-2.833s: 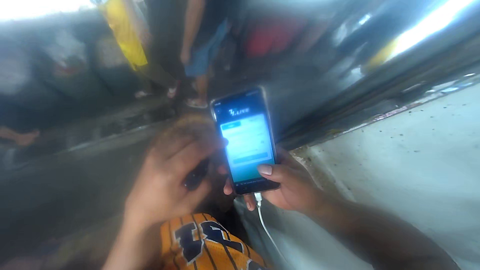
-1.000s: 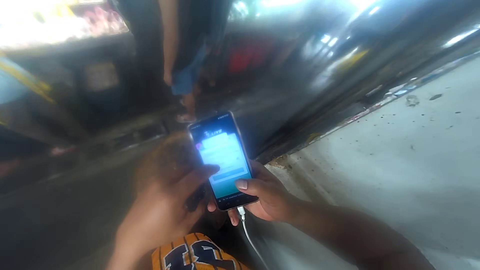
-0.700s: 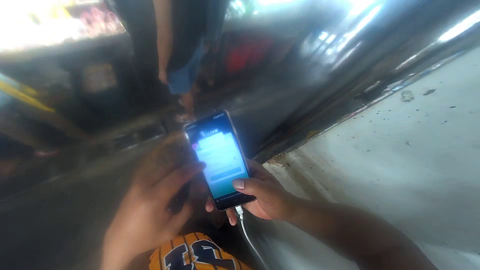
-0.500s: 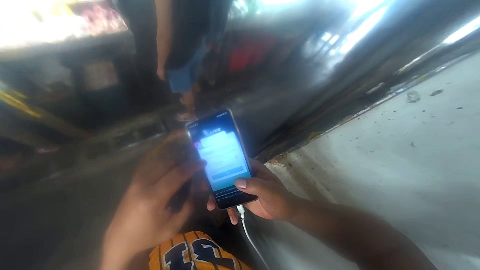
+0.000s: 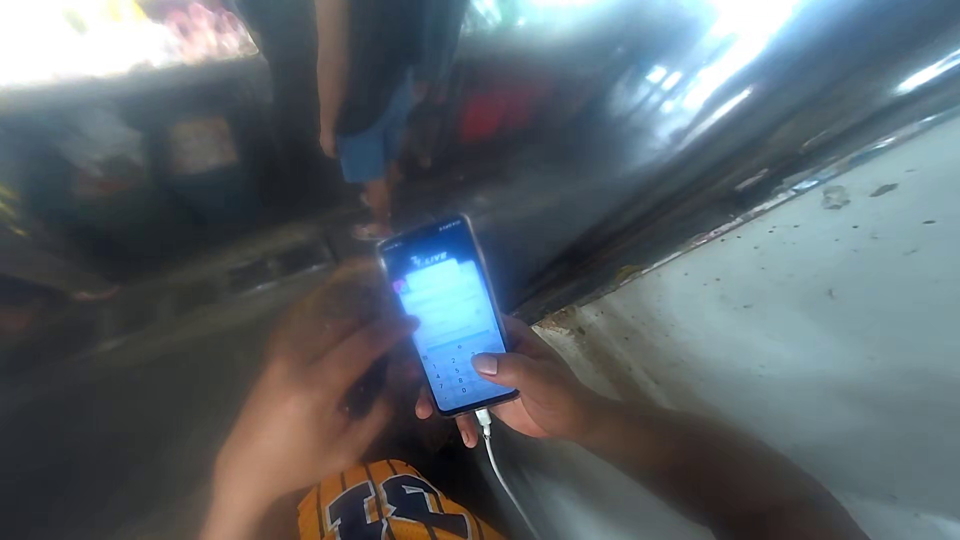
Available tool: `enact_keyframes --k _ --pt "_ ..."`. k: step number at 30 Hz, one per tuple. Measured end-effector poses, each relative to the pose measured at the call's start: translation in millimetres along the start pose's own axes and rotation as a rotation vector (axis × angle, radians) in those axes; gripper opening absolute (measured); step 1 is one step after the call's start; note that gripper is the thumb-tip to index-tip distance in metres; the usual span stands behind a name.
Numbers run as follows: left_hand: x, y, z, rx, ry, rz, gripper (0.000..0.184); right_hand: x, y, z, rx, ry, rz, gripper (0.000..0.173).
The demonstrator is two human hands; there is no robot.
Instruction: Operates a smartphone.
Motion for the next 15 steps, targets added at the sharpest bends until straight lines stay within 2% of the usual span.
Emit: enact_keyframes --k 8,15 --pt "2 1 0 -0.014 0.004 0.0 0.03 0 -1 0 -0.011 -0.002 -0.01 0.032" --pt "3 2 17 -0.182 0.078 0.024 0.033 -1 0 -1 0.004 0.015 -0.018 0.03"
Point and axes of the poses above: each hand's wrist, its own y-axis away from the middle knuckle, its own z-axis out of the palm, x = y × z, the point moved 9 cm from there along -y, towards the middle knuckle, and after that the axes turned 9 degrees about y, right-handed, at the moved point
